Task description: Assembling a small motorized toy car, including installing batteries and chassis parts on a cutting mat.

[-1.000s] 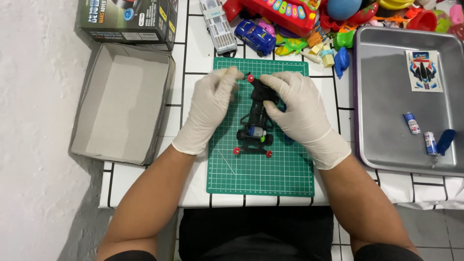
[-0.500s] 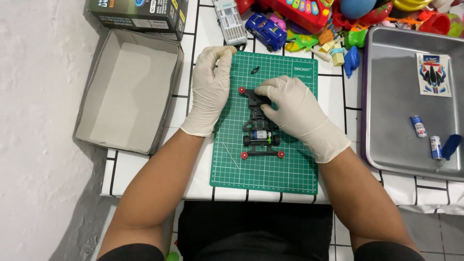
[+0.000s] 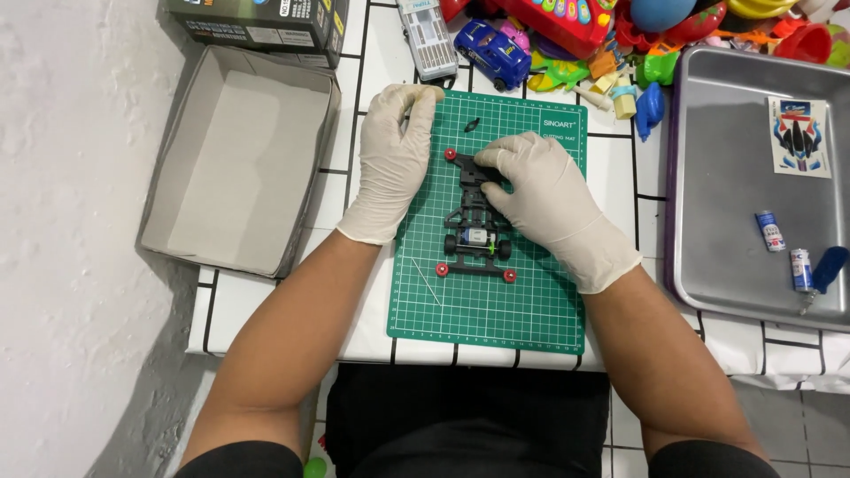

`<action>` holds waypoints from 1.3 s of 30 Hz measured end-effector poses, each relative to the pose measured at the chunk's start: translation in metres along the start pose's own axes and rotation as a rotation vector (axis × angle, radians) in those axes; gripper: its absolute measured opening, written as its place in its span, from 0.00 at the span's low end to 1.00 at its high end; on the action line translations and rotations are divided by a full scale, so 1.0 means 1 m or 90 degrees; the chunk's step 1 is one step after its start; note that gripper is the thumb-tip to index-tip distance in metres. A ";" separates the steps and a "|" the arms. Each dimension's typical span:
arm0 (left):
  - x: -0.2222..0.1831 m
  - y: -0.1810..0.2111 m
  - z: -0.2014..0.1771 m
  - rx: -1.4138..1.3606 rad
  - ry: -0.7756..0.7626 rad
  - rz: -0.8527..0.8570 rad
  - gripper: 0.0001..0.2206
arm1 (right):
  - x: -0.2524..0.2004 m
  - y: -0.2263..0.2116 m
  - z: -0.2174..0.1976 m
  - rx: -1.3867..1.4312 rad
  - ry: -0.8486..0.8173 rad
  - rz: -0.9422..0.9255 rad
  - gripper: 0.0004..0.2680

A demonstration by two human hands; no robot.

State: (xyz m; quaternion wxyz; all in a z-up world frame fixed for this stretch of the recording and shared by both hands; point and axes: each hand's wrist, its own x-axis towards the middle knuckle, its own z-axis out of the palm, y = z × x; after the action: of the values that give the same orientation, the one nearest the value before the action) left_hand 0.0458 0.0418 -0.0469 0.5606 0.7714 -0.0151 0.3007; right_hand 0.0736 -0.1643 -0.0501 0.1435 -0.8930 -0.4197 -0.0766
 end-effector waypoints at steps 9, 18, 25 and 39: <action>0.001 -0.003 0.001 -0.017 -0.006 -0.012 0.13 | -0.001 -0.003 -0.004 0.045 0.011 -0.006 0.12; 0.003 0.000 -0.002 0.004 -0.010 -0.004 0.14 | -0.011 -0.051 -0.042 0.174 0.056 -0.189 0.22; 0.004 0.001 -0.004 0.026 0.013 -0.041 0.13 | -0.018 -0.077 -0.034 0.143 -0.107 -0.251 0.35; 0.006 -0.001 -0.005 -0.065 0.053 -0.059 0.13 | -0.017 -0.085 -0.015 0.135 -0.120 -0.265 0.28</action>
State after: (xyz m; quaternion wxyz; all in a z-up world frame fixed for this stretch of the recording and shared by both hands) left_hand 0.0489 0.0490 -0.0441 0.6126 0.7285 0.0284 0.3052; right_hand -0.0032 -0.1300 -0.0240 0.1778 -0.7707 -0.6115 0.0235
